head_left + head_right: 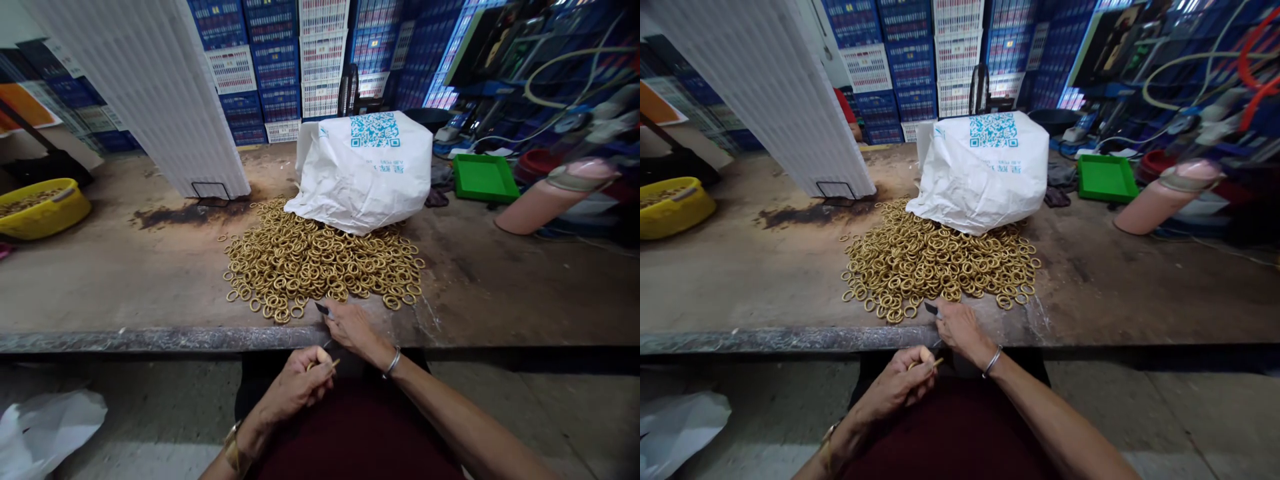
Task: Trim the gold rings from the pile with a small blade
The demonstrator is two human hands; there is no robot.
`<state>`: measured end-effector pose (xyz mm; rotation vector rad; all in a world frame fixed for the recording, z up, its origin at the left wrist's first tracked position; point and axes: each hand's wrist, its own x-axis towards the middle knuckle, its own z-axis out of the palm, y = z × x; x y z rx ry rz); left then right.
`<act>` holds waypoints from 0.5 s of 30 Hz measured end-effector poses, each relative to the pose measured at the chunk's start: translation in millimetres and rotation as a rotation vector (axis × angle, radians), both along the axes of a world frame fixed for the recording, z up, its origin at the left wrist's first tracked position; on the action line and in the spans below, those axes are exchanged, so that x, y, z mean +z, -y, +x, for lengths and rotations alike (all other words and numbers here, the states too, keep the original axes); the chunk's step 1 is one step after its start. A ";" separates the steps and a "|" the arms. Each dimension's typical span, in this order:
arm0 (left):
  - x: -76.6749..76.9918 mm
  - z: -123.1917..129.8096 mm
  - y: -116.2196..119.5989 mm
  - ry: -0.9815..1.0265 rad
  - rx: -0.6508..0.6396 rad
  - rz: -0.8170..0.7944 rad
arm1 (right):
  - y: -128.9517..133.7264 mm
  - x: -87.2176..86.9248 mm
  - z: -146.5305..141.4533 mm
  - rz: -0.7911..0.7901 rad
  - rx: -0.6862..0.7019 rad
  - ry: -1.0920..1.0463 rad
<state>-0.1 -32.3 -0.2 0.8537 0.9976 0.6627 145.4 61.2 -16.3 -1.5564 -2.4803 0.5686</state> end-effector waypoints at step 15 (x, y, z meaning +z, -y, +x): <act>-81.2 13.9 -16.1 -0.043 0.245 -0.005 | 1.2 4.2 -48.0 0.024 0.097 0.019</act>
